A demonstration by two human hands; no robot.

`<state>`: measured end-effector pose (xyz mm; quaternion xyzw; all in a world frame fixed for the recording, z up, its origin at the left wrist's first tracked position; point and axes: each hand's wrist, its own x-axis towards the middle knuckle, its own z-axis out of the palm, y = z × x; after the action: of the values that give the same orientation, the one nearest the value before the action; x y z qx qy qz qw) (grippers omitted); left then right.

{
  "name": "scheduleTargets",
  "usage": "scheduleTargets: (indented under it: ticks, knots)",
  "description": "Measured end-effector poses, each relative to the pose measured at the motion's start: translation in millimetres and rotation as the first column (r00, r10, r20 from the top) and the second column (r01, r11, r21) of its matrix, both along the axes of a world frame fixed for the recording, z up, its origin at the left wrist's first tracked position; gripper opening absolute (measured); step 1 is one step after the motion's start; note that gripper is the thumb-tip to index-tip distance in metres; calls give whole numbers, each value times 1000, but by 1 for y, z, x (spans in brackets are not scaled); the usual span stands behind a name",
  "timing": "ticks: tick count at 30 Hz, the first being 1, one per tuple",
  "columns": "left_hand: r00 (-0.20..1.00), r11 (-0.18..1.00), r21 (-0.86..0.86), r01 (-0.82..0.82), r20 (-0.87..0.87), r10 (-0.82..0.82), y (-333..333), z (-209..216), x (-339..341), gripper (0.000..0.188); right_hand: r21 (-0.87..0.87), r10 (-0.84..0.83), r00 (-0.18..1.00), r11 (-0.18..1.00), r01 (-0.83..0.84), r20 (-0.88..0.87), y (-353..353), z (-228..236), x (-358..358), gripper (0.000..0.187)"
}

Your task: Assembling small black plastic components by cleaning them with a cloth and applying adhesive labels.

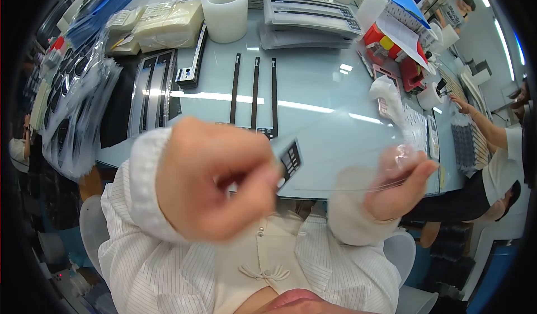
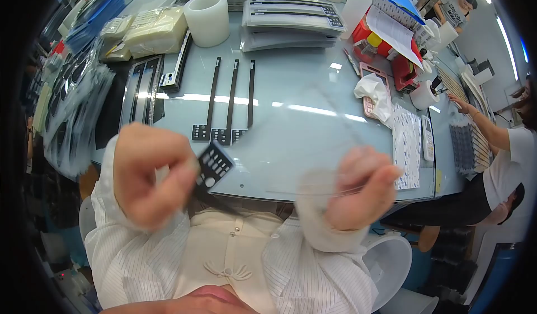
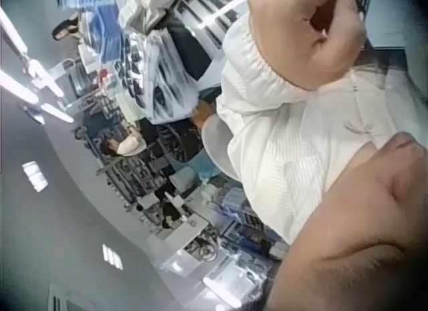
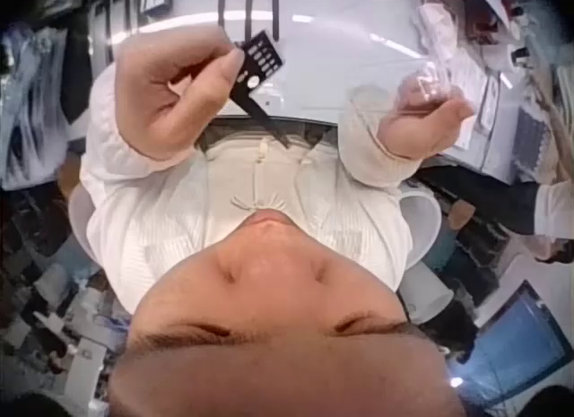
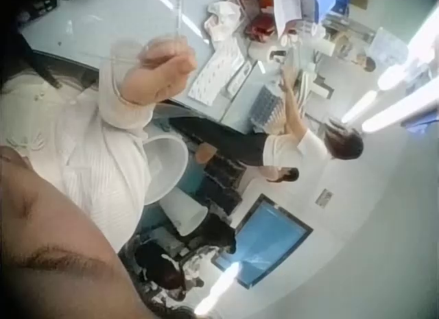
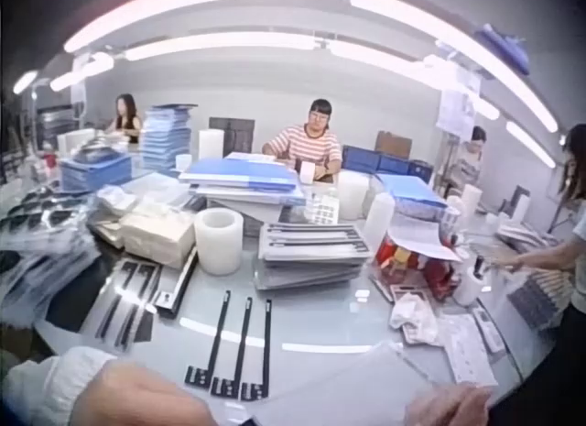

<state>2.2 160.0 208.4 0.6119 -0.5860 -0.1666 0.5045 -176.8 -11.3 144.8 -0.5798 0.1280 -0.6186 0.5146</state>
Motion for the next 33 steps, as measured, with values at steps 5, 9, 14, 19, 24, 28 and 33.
scheduleTargets:
  ticks: [5,9,14,19,24,28,33]
  knots:
    - [780,963,251,-100,-582,233,-13,-57,66,29,-2,-321,941,947,322,-112,-64,-3,-65,52]
    - [625,925,362,-114,-698,350,1,-106,107,32,24,-529,844,846,533,-88,-73,-5,-83,53]
    - [501,886,450,-110,-745,441,7,-139,101,30,20,-522,845,850,527,-114,-70,-10,-79,52]
    - [336,866,483,132,-844,419,-10,-159,63,26,4,-435,886,897,441,-161,-65,-8,-67,52]
    - [242,881,424,211,-896,373,-44,-153,26,30,15,-443,891,895,446,-98,-56,-2,-60,54]
    - [274,824,448,347,-889,368,-58,-146,10,47,-7,-442,892,896,444,-96,-49,-1,-63,54]
    - [308,704,369,607,-926,220,-37,-133,-5,49,30,-167,980,985,171,-108,-36,2,-68,53]
